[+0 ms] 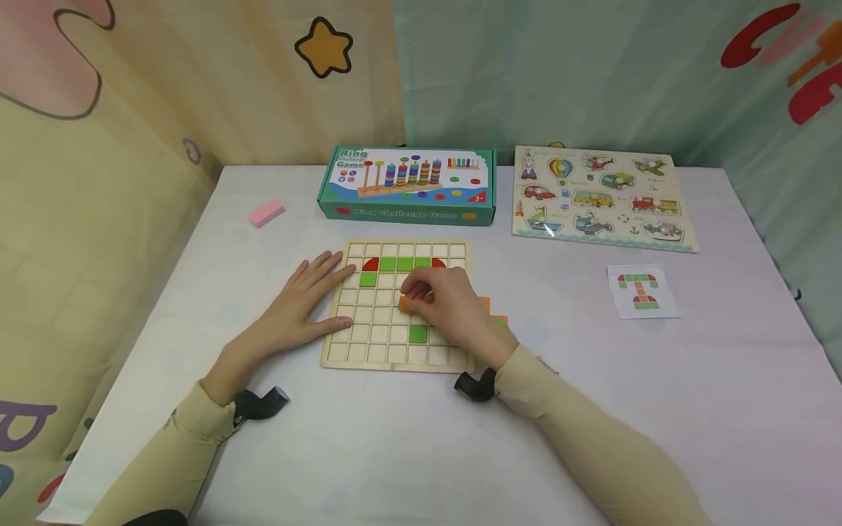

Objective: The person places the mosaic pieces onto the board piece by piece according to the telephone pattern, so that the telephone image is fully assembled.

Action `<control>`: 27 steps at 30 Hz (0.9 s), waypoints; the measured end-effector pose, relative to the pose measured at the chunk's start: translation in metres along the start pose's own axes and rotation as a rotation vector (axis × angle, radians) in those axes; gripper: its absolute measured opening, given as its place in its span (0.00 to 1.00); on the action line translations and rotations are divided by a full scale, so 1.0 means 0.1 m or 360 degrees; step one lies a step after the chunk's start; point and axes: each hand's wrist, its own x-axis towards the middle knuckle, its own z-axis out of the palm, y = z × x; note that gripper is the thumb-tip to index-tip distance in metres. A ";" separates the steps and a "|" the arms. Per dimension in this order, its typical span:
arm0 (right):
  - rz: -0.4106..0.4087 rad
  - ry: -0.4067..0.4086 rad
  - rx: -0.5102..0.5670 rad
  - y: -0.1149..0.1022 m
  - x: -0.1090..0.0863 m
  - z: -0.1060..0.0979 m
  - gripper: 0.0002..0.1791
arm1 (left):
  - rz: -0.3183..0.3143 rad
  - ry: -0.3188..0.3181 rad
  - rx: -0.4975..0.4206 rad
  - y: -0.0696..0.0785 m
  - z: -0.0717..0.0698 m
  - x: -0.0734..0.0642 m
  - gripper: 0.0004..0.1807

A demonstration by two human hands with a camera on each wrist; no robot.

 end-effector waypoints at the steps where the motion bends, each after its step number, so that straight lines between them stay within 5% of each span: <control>1: -0.0005 0.0009 0.0012 0.01 0.00 0.04 0.07 | 0.0002 0.0000 0.0000 0.00 0.00 0.00 0.50; 7: -0.0057 0.0028 0.0002 0.07 -0.03 0.23 0.06 | 0.0009 0.0004 0.0013 -0.01 -0.04 -0.01 0.50; 14: -0.0127 0.0095 -0.0234 0.07 -0.06 0.34 0.08 | -0.0002 -0.0009 0.0016 -0.01 -0.05 -0.01 0.50; 27: -0.0149 0.0039 -0.0422 0.01 -0.17 0.28 0.12 | 0.0011 0.0032 -0.0007 0.02 0.01 0.01 0.50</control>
